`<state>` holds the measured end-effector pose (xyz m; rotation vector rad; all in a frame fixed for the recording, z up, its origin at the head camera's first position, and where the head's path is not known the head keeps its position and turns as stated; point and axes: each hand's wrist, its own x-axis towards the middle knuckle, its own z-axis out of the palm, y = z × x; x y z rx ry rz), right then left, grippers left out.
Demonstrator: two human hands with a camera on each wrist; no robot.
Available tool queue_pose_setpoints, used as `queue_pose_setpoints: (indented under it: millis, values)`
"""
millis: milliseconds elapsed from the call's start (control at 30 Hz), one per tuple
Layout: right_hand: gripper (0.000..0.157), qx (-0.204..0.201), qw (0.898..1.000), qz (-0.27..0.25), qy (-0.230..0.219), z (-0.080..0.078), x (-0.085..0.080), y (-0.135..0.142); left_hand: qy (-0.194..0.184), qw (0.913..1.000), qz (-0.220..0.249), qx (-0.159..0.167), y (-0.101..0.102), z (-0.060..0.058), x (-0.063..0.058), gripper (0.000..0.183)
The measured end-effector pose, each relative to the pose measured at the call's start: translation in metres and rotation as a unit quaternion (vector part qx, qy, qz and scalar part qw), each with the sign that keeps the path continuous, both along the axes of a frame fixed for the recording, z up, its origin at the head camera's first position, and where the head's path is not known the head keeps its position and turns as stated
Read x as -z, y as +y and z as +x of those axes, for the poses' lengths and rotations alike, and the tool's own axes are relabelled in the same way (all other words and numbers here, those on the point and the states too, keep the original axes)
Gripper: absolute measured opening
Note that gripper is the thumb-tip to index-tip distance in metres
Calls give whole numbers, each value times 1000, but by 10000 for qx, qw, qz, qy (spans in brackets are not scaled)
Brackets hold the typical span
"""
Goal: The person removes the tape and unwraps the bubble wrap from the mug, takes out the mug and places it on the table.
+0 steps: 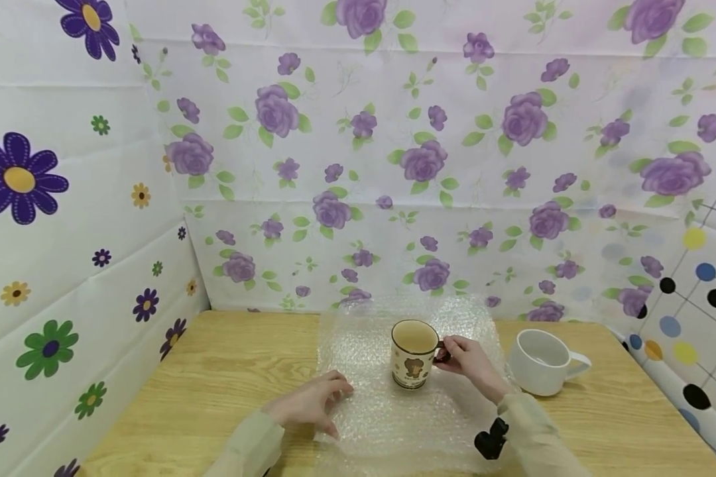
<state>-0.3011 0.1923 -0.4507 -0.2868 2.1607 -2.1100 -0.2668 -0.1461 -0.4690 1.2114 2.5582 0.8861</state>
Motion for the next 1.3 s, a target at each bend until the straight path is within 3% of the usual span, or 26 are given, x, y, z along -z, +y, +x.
queue_pose_setpoints:
  millis: [200,433,567,933,1100,1300]
  values:
    - [25,-152,9998,68,48,5,-9,14,-51,10000,-37,-47,2,1,-3,67]
    - [26,-347,9980,-527,5,16,-26,32,-231,9997,-83,-21,2,-1,-2,66]
    - [26,-530,9972,-532,31,24,-32,48,-394,9991,-120,-61,3,-2,-4,66]
    - [25,-507,9974,-508,-26,37,-40,88,-442,9989,-127,-86,1,-1,-5,66]
    - [26,-674,9939,-876,67,44,-41,108,-460,9987,-168,-108,2,0,-5,66]
    - [25,-632,9938,-917,65,55,-42,133,-472,9986,-214,-105,2,0,-5,65]
